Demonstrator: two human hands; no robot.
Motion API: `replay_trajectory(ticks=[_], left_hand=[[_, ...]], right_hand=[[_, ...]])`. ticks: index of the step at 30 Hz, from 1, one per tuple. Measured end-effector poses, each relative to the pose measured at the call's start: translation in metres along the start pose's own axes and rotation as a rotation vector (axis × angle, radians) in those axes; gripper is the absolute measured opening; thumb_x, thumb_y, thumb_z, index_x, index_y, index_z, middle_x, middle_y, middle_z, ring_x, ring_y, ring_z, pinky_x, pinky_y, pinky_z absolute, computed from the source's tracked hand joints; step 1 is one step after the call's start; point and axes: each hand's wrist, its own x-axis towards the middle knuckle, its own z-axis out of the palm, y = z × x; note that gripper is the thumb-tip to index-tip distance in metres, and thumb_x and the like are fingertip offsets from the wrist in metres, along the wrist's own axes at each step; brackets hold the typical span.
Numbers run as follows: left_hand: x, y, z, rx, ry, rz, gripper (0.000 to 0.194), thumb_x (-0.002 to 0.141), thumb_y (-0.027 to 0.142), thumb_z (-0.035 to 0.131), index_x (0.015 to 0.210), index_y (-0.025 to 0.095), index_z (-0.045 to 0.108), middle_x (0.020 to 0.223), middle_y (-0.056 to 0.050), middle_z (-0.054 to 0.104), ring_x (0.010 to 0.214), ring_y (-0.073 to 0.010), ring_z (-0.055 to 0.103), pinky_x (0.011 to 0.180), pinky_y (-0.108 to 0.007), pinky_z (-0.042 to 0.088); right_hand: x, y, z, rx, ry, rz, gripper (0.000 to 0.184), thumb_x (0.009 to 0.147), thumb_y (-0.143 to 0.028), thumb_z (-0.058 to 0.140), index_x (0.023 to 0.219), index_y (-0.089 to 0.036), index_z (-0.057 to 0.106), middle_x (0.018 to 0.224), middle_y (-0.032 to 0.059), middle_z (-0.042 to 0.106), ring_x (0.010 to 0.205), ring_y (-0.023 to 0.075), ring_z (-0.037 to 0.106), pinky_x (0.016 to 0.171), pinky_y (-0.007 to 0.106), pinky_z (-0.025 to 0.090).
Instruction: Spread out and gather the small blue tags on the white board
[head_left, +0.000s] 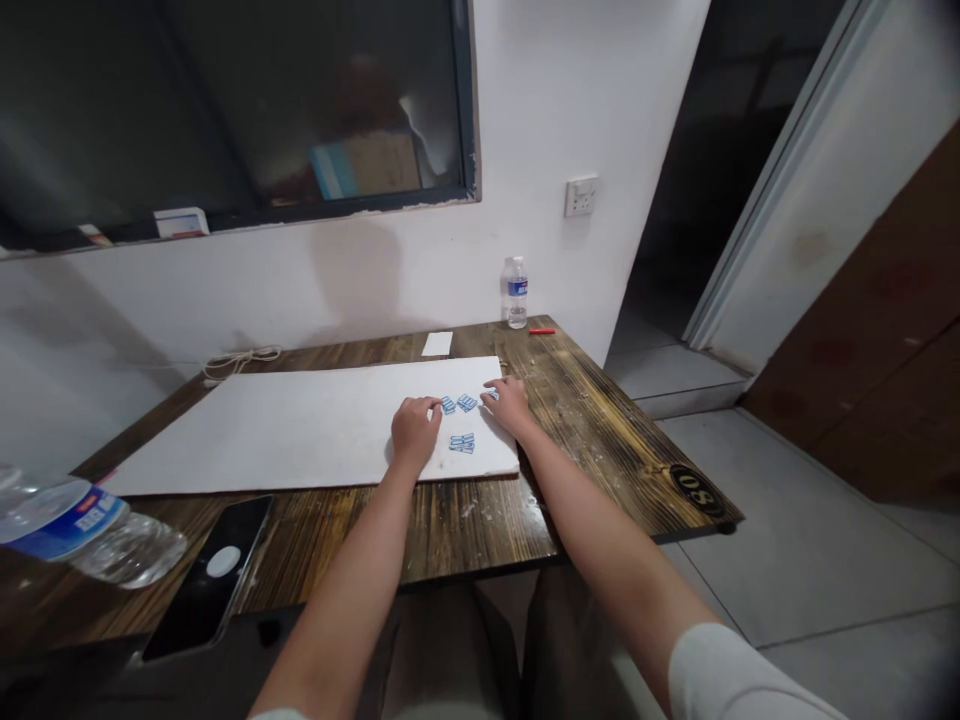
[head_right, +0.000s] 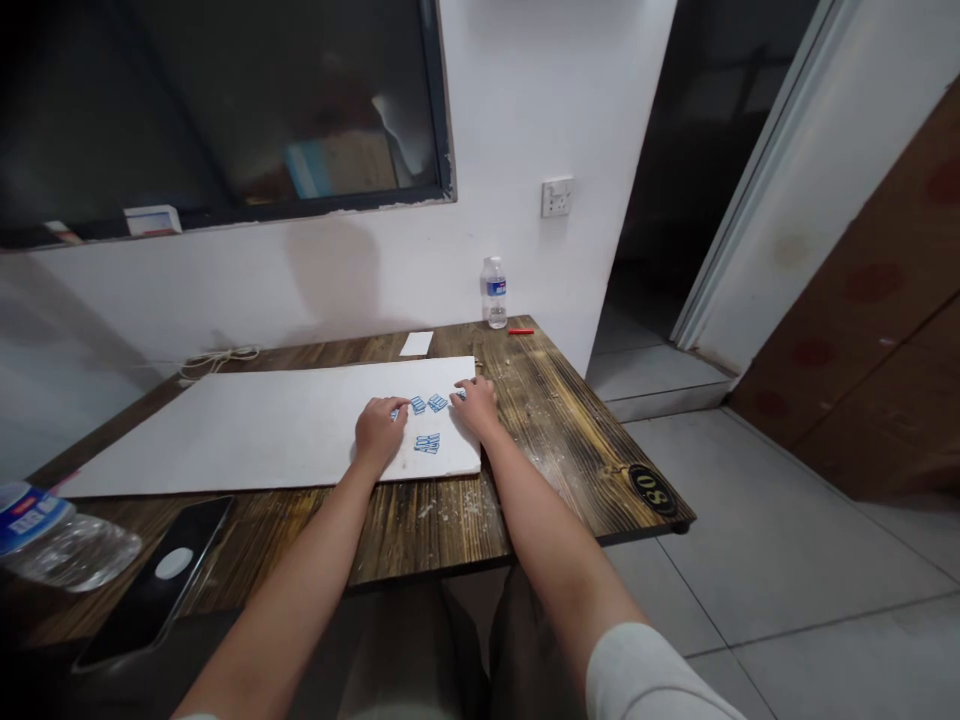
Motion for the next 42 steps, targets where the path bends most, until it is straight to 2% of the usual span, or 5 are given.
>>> replay_trajectory(ticks=[3,7,14,20,42], left_hand=[[-0.001,0.000,-0.001,-0.006,0.006,-0.004,0.020,0.089,0.024,0.052,0.092,0.023,0.072,0.093,-0.004,0.074,0.094,-0.0236,0.060,0.084,-0.035,0.046],[-0.001,-0.001,0.000,0.004,0.003,-0.019,0.020,0.089,0.024,0.052,0.092,0.023,0.072,0.094,-0.004,0.074,0.095,-0.0236,0.060,0.084,-0.035,0.046],[-0.001,-0.001,0.001,0.010,0.006,-0.048,0.020,0.089,0.024,0.052,0.092,0.024,0.072,0.094,-0.003,0.074,0.095,-0.0235,0.061,0.081,-0.034,0.046],[-0.003,-0.001,0.000,-0.012,0.001,-0.068,0.020,0.088,0.025,0.053,0.092,0.024,0.072,0.093,-0.004,0.073,0.092,-0.0222,0.061,0.078,-0.033,0.046],[-0.002,0.002,0.000,-0.023,-0.035,-0.079,0.021,0.088,0.026,0.052,0.094,0.025,0.072,0.095,-0.003,0.073,0.087,-0.0207,0.064,0.076,-0.031,0.046]], right_hand=[[-0.001,0.000,0.000,-0.049,0.058,0.091,0.044,0.085,-0.041,0.062,0.123,-0.020,0.062,0.125,0.0129,0.055,0.116,0.0288,0.046,0.097,0.037,0.035],[-0.005,-0.003,-0.004,-0.142,0.030,0.131,0.056,0.081,-0.048,0.066,0.126,-0.015,0.058,0.123,0.0176,0.058,0.116,0.0323,0.048,0.096,0.040,0.036],[-0.001,-0.003,-0.010,-0.155,-0.024,0.188,0.045,0.080,-0.046,0.064,0.112,-0.014,0.068,0.115,0.0173,0.065,0.109,0.0307,0.057,0.090,0.036,0.041],[0.000,0.001,-0.010,-0.176,-0.037,0.178,0.038,0.083,-0.038,0.058,0.110,-0.015,0.071,0.111,0.0174,0.067,0.106,0.0295,0.060,0.086,0.033,0.043],[0.003,0.006,-0.008,-0.087,-0.007,0.259,0.039,0.079,-0.039,0.069,0.110,-0.014,0.073,0.110,0.0160,0.071,0.106,0.0271,0.064,0.087,0.031,0.044]])
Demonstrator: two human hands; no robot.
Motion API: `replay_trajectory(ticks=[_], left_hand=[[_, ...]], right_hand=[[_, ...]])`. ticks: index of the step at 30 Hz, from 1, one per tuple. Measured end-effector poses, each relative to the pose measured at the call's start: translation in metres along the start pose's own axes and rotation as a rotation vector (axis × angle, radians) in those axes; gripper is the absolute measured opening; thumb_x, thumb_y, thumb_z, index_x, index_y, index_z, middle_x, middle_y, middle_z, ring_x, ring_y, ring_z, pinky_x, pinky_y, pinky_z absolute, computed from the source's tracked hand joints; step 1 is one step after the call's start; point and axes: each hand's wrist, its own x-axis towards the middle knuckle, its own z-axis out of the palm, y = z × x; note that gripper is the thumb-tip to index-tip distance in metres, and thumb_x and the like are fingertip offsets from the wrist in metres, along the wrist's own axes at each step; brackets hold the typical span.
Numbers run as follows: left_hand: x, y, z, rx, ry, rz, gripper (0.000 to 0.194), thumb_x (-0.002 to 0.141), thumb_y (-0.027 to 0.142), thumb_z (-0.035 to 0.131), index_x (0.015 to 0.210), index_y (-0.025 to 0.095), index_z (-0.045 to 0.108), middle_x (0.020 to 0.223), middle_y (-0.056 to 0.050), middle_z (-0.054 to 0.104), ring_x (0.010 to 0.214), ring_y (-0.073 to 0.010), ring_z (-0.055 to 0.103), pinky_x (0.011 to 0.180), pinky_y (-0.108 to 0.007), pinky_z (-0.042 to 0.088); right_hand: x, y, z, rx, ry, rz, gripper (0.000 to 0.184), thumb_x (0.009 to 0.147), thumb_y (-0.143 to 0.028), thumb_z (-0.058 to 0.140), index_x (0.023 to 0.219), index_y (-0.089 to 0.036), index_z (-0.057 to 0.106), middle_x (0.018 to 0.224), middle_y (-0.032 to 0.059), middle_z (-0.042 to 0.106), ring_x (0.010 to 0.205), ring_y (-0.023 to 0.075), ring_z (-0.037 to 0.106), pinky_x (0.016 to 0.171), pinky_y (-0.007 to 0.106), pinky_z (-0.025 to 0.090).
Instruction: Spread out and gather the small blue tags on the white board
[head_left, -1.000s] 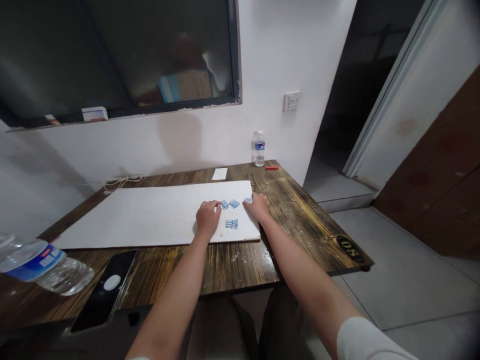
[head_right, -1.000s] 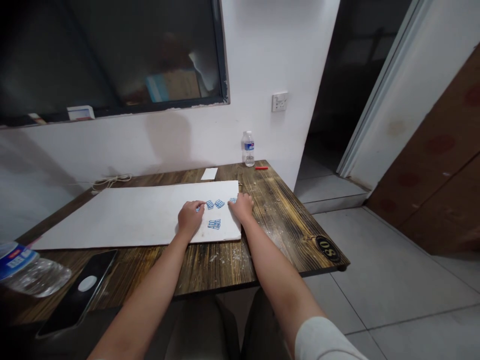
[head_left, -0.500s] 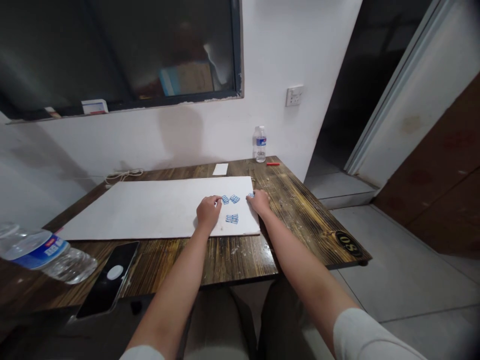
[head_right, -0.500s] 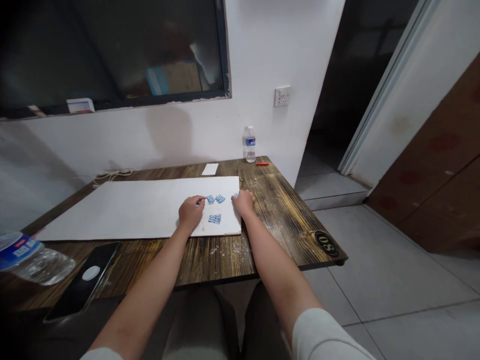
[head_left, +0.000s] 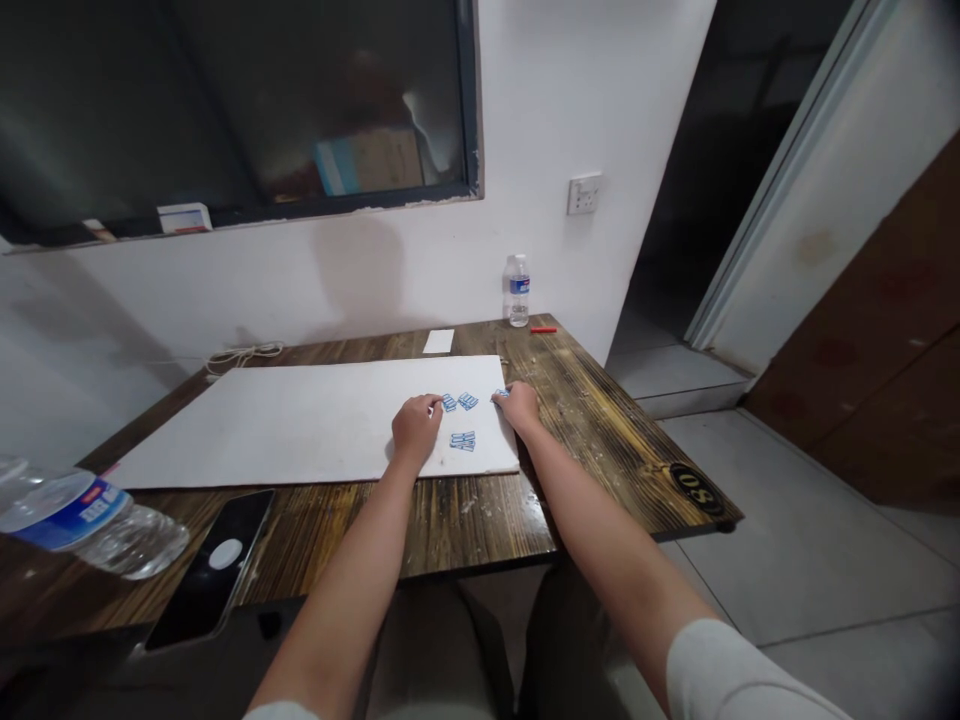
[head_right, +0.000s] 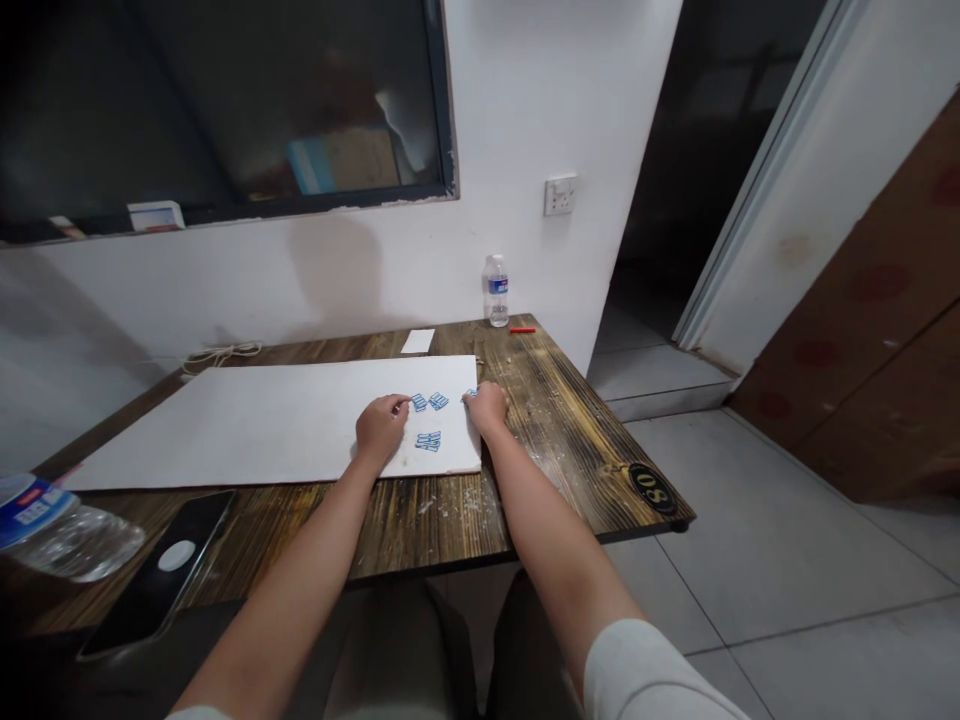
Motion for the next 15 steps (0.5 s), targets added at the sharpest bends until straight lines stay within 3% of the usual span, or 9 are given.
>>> replay_trajectory(ticks=[10,15], left_hand=[[-0.0013,0.0031,-0.0025,-0.019,-0.005,-0.013,0.022,0.088,0.025,0.052,0.094,0.025,0.073,0.097,-0.002,0.074,0.088,-0.0198,0.065,0.073,-0.029,0.046],[-0.0013,0.0041,-0.0029,-0.009,-0.001,-0.012,0.021,0.088,0.025,0.052,0.093,0.025,0.073,0.096,-0.002,0.074,0.087,-0.0192,0.065,0.072,-0.029,0.045]], right_hand=[[-0.0055,-0.0042,-0.0013,-0.015,0.034,0.004,0.040,0.083,-0.038,0.063,0.113,-0.012,0.067,0.116,0.0189,0.067,0.110,0.0293,0.060,0.091,0.035,0.042],[-0.0089,-0.0058,-0.0008,-0.049,0.030,-0.014,0.049,0.084,-0.050,0.062,0.111,-0.010,0.067,0.115,0.0210,0.065,0.111,0.0309,0.058,0.092,0.038,0.041]])
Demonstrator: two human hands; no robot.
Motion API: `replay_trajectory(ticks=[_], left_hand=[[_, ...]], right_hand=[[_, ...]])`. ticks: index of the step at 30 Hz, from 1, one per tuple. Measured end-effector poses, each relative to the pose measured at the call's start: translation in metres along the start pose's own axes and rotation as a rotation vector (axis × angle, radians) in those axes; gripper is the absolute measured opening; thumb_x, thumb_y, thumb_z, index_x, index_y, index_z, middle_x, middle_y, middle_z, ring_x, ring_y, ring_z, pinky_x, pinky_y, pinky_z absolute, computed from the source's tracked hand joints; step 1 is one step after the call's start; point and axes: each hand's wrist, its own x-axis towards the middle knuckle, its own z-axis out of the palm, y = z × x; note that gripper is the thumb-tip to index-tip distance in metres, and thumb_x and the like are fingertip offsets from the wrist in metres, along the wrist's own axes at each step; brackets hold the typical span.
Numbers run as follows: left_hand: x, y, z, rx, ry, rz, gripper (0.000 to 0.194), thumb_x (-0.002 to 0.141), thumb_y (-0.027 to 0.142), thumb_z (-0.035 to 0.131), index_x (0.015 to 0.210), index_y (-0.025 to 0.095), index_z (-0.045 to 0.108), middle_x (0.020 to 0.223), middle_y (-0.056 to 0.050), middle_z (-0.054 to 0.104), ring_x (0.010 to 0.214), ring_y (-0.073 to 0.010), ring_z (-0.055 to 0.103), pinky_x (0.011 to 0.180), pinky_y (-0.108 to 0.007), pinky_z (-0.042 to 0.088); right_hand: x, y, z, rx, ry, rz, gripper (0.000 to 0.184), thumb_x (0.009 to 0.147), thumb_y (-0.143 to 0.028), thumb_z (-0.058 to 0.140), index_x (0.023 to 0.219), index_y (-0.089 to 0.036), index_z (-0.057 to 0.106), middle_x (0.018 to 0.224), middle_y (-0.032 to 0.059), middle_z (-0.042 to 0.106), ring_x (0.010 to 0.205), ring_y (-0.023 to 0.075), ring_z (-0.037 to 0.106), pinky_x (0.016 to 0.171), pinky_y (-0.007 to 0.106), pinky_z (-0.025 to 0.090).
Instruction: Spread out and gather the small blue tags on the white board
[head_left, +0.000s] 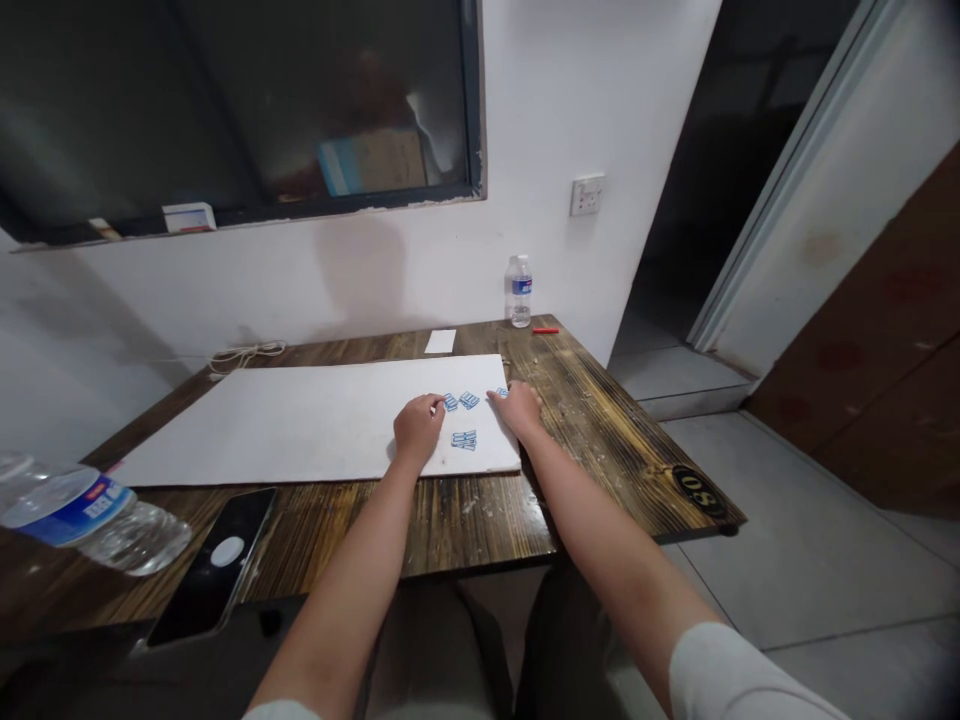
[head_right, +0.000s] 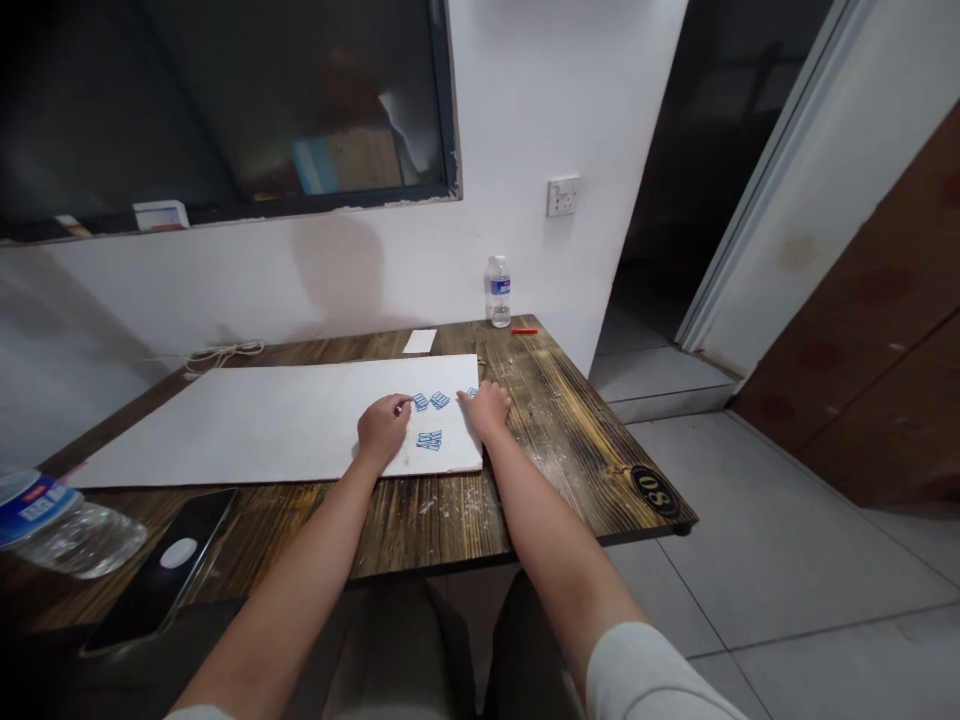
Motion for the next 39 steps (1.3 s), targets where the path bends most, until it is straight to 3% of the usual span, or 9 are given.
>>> replay_trajectory(ticks=[18,25,35,39], left_hand=[[0.000,-0.001,0.002,0.002,-0.019,0.000,0.021,0.088,0.027,0.052,0.095,0.025,0.073,0.097,-0.002,0.074,0.086,-0.0194,0.065,0.071,-0.029,0.045],[0.000,-0.001,0.003,-0.014,-0.013,-0.003,0.022,0.088,0.027,0.052,0.095,0.025,0.073,0.098,-0.002,0.074,0.086,-0.0193,0.065,0.074,-0.029,0.046],[0.000,0.000,0.002,-0.044,-0.008,0.022,0.022,0.088,0.026,0.052,0.096,0.024,0.073,0.097,-0.001,0.074,0.082,-0.0181,0.065,0.072,-0.028,0.046],[0.001,0.001,0.001,-0.114,-0.032,0.088,0.024,0.090,0.028,0.051,0.099,0.023,0.071,0.097,-0.002,0.073,0.077,-0.0162,0.064,0.074,-0.028,0.047]], right_hand=[[-0.005,-0.002,-0.001,-0.003,0.037,-0.001,0.040,0.086,-0.040,0.064,0.112,-0.010,0.060,0.116,0.0206,0.065,0.111,0.0305,0.058,0.091,0.037,0.040],[-0.006,-0.002,-0.003,0.004,0.006,-0.021,0.038,0.088,-0.039,0.062,0.114,-0.011,0.055,0.105,0.0177,0.070,0.098,0.0276,0.066,0.083,0.033,0.042],[0.006,0.004,-0.009,0.036,0.005,-0.020,0.033,0.089,-0.048,0.058,0.092,-0.016,0.066,0.097,0.0139,0.072,0.087,0.0233,0.066,0.068,0.028,0.041],[0.011,-0.003,-0.008,0.163,-0.040,-0.104,0.035,0.089,-0.052,0.055,0.081,-0.018,0.063,0.083,0.0073,0.070,0.074,0.0175,0.061,0.061,0.024,0.036]])
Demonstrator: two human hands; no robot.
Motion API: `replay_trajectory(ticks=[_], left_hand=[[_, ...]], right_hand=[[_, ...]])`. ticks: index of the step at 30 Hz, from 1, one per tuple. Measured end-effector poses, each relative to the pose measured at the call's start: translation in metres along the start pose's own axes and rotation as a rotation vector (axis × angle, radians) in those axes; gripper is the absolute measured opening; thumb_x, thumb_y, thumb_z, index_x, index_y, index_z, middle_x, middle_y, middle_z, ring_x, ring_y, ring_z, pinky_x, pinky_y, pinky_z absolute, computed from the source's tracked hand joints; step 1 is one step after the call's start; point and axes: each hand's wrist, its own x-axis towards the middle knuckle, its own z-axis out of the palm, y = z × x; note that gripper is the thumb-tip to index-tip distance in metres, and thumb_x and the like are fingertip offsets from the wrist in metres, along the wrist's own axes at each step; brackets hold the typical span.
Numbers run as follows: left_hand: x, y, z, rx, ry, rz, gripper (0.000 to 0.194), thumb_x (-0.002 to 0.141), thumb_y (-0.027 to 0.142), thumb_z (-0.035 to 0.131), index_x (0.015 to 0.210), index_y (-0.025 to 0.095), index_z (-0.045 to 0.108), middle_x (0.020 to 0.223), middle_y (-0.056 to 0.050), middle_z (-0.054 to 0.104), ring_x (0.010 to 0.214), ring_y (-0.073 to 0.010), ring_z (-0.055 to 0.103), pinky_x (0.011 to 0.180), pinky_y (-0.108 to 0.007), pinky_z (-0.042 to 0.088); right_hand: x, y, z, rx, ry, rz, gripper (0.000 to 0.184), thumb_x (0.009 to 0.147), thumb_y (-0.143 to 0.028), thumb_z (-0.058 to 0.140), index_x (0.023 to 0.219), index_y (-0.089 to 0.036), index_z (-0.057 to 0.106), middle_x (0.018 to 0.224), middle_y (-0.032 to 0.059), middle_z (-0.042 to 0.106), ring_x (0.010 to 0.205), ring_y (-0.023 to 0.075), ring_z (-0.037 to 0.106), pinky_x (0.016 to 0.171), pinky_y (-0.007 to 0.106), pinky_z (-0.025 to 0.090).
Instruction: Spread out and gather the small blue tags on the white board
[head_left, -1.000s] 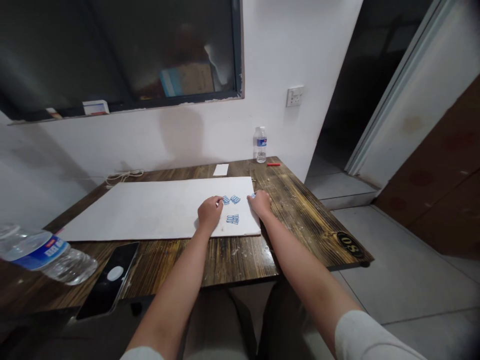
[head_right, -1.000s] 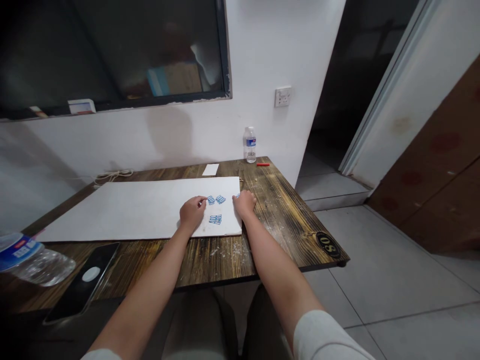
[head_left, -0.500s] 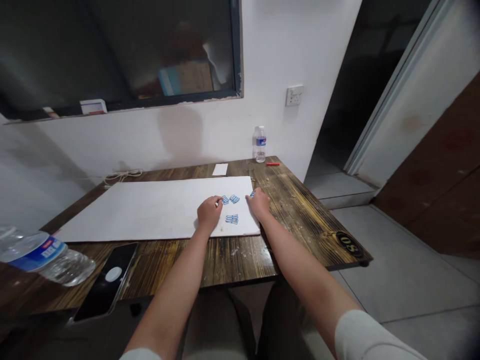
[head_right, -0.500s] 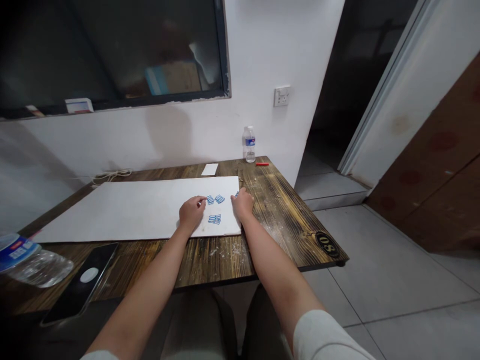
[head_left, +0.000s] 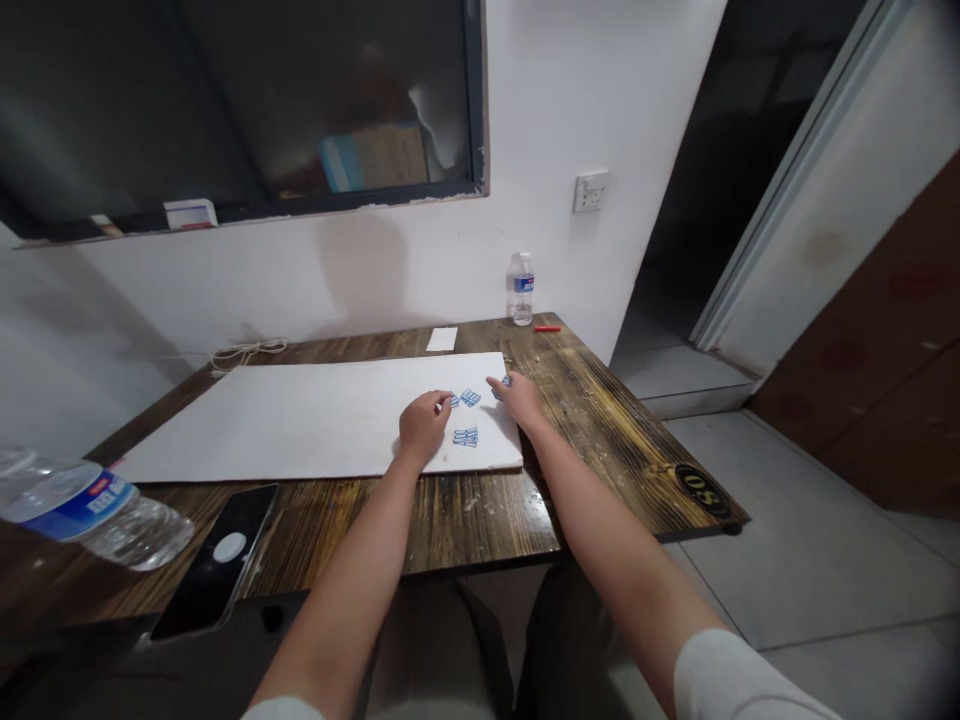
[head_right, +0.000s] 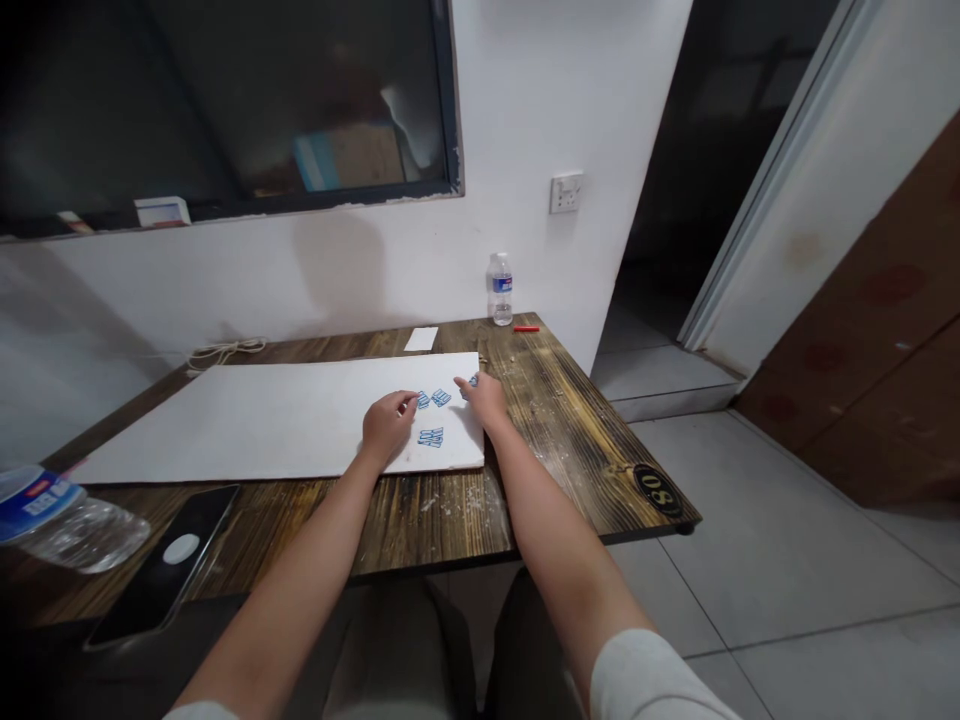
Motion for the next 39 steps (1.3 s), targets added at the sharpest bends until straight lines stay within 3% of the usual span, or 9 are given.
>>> replay_trajectory(ticks=[7,15,19,23,26,28,33,39], left_hand=[[0.001,0.006,0.003,-0.207,-0.171,0.171,0.029,0.085,0.042,0.061,0.104,0.021,0.067,0.096,-0.003,0.069,0.074,-0.0144,0.060,0.073,-0.027,0.049],[0.003,0.007,0.015,-0.560,-0.134,-0.017,0.021,0.077,0.037,0.066,0.087,0.019,0.064,0.074,0.000,0.065,0.068,-0.0141,0.060,0.058,-0.023,0.044],[0.007,0.006,0.014,-0.712,-0.095,-0.130,0.022,0.072,0.037,0.069,0.080,0.019,0.061,0.063,0.002,0.061,0.056,-0.0123,0.057,0.052,-0.022,0.042],[0.013,0.000,0.013,-0.747,0.120,-0.322,0.025,0.068,0.037,0.070,0.082,0.019,0.060,0.057,0.003,0.058,0.048,-0.0110,0.052,0.044,-0.020,0.037],[0.015,-0.007,0.013,-0.733,0.245,-0.444,0.025,0.068,0.036,0.068,0.084,0.018,0.059,0.057,0.003,0.058,0.048,-0.0107,0.053,0.043,-0.019,0.036],[0.016,-0.010,0.014,-0.714,0.283,-0.488,0.025,0.068,0.035,0.067,0.085,0.019,0.060,0.059,0.003,0.059,0.049,-0.0110,0.054,0.043,-0.019,0.037],[0.016,-0.014,0.017,-0.678,0.305,-0.500,0.022,0.068,0.034,0.067,0.084,0.019,0.060,0.061,0.003,0.060,0.050,-0.0109,0.055,0.043,-0.019,0.036],[0.016,-0.016,0.018,-0.657,0.305,-0.501,0.023,0.069,0.034,0.068,0.085,0.019,0.060,0.060,0.003,0.059,0.050,-0.0117,0.056,0.043,-0.019,0.036]], right_hand=[[-0.011,-0.020,0.011,0.310,-0.188,-0.334,0.034,0.089,-0.049,0.047,0.072,-0.020,0.050,0.068,-0.0033,0.056,0.066,0.0129,0.048,0.062,0.022,0.033],[-0.017,-0.025,0.016,0.403,-0.277,-0.468,0.033,0.094,-0.047,0.038,0.075,-0.021,0.043,0.070,-0.0035,0.051,0.070,0.0136,0.045,0.065,0.024,0.034],[-0.014,-0.023,0.016,0.468,-0.288,-0.465,0.030,0.094,-0.047,0.041,0.088,-0.019,0.051,0.075,-0.0032,0.054,0.071,0.0136,0.048,0.067,0.024,0.036],[-0.014,-0.021,0.004,0.283,-0.370,-0.476,0.039,0.079,-0.045,0.070,0.106,-0.018,0.062,0.085,0.0000,0.059,0.078,0.0151,0.054,0.072,0.026,0.040],[-0.020,-0.022,-0.005,0.023,-0.482,-0.576,0.041,0.062,-0.040,0.086,0.097,-0.021,0.074,0.097,0.0054,0.062,0.088,0.0182,0.057,0.077,0.026,0.042],[-0.026,-0.025,-0.007,-0.113,-0.523,-0.602,0.041,0.059,-0.042,0.088,0.094,-0.024,0.078,0.098,0.0065,0.064,0.089,0.0198,0.058,0.074,0.025,0.042],[-0.035,-0.033,-0.007,-0.266,-0.576,-0.679,0.027,0.071,-0.035,0.080,0.094,-0.021,0.079,0.097,0.0075,0.069,0.083,0.0182,0.060,0.068,0.024,0.040],[-0.045,-0.045,-0.018,-0.422,-0.584,-0.788,0.019,0.082,-0.028,0.069,0.094,-0.017,0.078,0.101,0.0101,0.070,0.088,0.0186,0.062,0.073,0.023,0.042]])
